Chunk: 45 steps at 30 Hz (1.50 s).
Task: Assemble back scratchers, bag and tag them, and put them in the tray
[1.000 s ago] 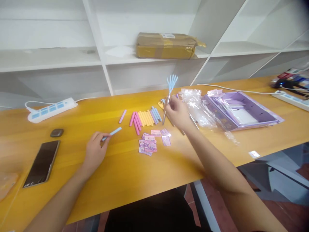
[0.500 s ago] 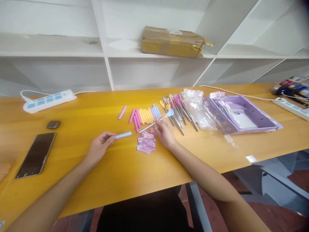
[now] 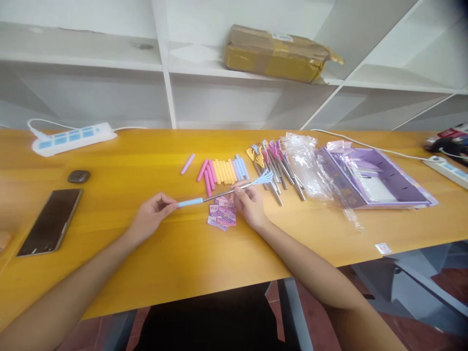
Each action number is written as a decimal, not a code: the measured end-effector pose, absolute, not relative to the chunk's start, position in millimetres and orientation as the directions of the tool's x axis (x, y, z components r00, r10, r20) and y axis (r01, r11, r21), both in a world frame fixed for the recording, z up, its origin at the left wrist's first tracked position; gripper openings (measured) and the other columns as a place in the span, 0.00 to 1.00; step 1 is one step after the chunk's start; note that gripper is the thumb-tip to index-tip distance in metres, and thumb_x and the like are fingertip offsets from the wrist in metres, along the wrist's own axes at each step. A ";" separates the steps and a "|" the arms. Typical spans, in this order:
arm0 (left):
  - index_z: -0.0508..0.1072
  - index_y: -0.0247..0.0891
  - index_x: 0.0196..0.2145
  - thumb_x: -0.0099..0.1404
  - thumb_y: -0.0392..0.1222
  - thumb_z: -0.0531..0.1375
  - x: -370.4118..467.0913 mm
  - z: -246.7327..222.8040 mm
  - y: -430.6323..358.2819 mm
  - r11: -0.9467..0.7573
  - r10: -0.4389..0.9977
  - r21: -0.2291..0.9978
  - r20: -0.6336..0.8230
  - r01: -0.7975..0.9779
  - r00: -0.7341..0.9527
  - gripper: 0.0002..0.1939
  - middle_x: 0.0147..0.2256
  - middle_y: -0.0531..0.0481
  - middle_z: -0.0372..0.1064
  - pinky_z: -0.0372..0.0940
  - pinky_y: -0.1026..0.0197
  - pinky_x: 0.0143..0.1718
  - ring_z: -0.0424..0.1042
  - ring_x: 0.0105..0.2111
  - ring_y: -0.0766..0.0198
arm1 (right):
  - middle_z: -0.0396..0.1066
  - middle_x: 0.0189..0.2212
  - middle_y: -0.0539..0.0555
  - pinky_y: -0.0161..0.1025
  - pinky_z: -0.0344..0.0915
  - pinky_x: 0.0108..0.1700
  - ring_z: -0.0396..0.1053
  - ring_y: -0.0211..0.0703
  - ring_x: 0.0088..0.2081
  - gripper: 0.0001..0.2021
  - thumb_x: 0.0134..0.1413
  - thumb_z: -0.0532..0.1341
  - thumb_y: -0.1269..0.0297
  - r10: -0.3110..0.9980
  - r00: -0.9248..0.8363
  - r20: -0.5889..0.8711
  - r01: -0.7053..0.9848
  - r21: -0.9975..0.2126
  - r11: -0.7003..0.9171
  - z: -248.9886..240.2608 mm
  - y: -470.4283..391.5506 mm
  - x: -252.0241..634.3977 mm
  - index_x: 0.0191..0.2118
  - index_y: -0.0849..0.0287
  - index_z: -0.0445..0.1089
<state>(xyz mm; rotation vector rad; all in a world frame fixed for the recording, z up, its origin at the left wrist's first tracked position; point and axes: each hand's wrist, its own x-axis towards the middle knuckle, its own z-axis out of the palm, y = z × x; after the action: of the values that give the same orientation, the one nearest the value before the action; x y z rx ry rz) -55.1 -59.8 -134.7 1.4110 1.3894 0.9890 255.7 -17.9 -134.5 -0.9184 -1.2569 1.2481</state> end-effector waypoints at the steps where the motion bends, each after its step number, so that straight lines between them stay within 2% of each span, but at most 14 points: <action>1: 0.75 0.41 0.35 0.63 0.59 0.69 -55.1 -134.8 -59.8 0.031 0.997 0.959 -0.048 0.283 0.057 0.19 0.37 0.49 0.78 0.71 0.54 0.45 0.75 0.39 0.58 | 0.70 0.22 0.46 0.35 0.53 0.22 0.54 0.31 0.16 0.19 0.62 0.67 0.43 0.979 -0.111 0.173 -0.169 -0.974 0.153 -134.6 -18.0 256.0 0.41 0.55 0.73; 8: 0.73 0.41 0.32 0.62 0.62 0.70 -51.9 -133.0 -60.7 0.036 0.996 0.960 -0.059 0.278 0.073 0.21 0.38 0.48 0.79 0.72 0.51 0.48 0.76 0.40 0.56 | 0.70 0.22 0.46 0.36 0.54 0.22 0.53 0.32 0.15 0.19 0.62 0.67 0.42 0.976 -0.125 0.176 -0.177 -0.972 0.153 -134.4 -16.9 257.4 0.42 0.55 0.72; 18: 0.72 0.41 0.31 0.62 0.60 0.70 -53.6 -133.7 -61.3 0.035 0.988 0.952 -0.080 0.304 0.136 0.21 0.39 0.46 0.81 0.74 0.50 0.46 0.78 0.38 0.56 | 0.70 0.22 0.45 0.36 0.57 0.23 0.54 0.32 0.16 0.20 0.61 0.68 0.41 0.979 -0.133 0.157 -0.165 -0.977 0.134 -134.3 -16.2 259.7 0.42 0.54 0.72; 20: 0.73 0.41 0.33 0.63 0.59 0.70 -53.8 -134.2 -62.3 0.045 0.979 0.945 -0.106 0.325 0.172 0.19 0.39 0.46 0.81 0.75 0.50 0.46 0.79 0.38 0.56 | 0.71 0.23 0.46 0.36 0.56 0.23 0.54 0.32 0.16 0.20 0.61 0.68 0.42 0.977 -0.141 0.161 -0.170 -0.976 0.137 -135.6 -16.1 260.3 0.43 0.54 0.73; 22: 0.77 0.42 0.41 0.64 0.57 0.70 -53.0 -134.5 -63.9 0.042 0.967 0.936 -0.126 0.349 0.222 0.17 0.41 0.46 0.81 0.76 0.50 0.46 0.80 0.39 0.56 | 0.73 0.24 0.47 0.35 0.55 0.22 0.54 0.32 0.16 0.20 0.61 0.68 0.42 0.974 -0.155 0.167 -0.180 -0.974 0.138 -136.6 -16.1 260.6 0.43 0.55 0.74; 24: 0.78 0.44 0.49 0.65 0.56 0.69 -51.2 -134.2 -66.0 0.036 0.951 0.929 -0.145 0.369 0.273 0.20 0.43 0.46 0.82 0.76 0.50 0.46 0.81 0.40 0.55 | 0.74 0.24 0.47 0.35 0.54 0.22 0.55 0.32 0.16 0.20 0.61 0.68 0.42 0.972 -0.170 0.165 -0.175 -0.975 0.135 -137.1 -16.1 260.8 0.43 0.56 0.74; 26: 0.79 0.44 0.53 0.66 0.56 0.67 -49.0 -133.3 -68.0 0.029 0.942 0.921 -0.156 0.389 0.298 0.22 0.43 0.45 0.82 0.77 0.50 0.45 0.81 0.38 0.55 | 0.73 0.23 0.47 0.36 0.53 0.21 0.54 0.33 0.16 0.21 0.61 0.68 0.41 0.970 -0.192 0.149 -0.151 -0.981 0.120 -136.8 -16.1 260.9 0.42 0.56 0.74; 30: 0.80 0.44 0.53 0.67 0.56 0.66 -46.8 -131.8 -70.0 0.015 0.945 0.914 -0.146 0.406 0.292 0.21 0.41 0.46 0.83 0.78 0.50 0.43 0.81 0.35 0.56 | 0.69 0.19 0.45 0.37 0.54 0.22 0.54 0.34 0.16 0.22 0.62 0.67 0.39 0.964 -0.238 0.122 -0.118 -0.988 0.096 -134.1 -16.4 260.5 0.41 0.56 0.74; 35: 0.80 0.44 0.53 0.68 0.57 0.65 -48.0 -130.7 -69.3 -0.011 0.942 0.897 -0.139 0.442 0.306 0.21 0.41 0.46 0.83 0.76 0.53 0.41 0.81 0.35 0.56 | 0.69 0.22 0.45 0.36 0.53 0.22 0.55 0.32 0.16 0.22 0.62 0.67 0.39 0.964 -0.231 0.128 -0.147 -0.985 0.095 -131.5 -15.2 259.9 0.43 0.55 0.72; 45: 0.80 0.49 0.55 0.73 0.56 0.62 -52.0 -132.0 -70.3 -0.112 0.916 0.828 -0.127 0.549 0.379 0.18 0.41 0.50 0.82 0.71 0.58 0.40 0.80 0.36 0.59 | 0.68 0.24 0.43 0.35 0.57 0.25 0.56 0.31 0.17 0.19 0.65 0.66 0.42 0.958 -0.248 0.146 -0.190 -0.977 0.100 -137.4 -12.0 260.9 0.41 0.54 0.70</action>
<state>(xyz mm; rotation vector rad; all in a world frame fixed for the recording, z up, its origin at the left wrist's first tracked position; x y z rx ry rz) -52.0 -70.3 -132.0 1.7853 1.2841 0.5405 260.9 -12.0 -137.4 -0.8503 -1.3179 1.3802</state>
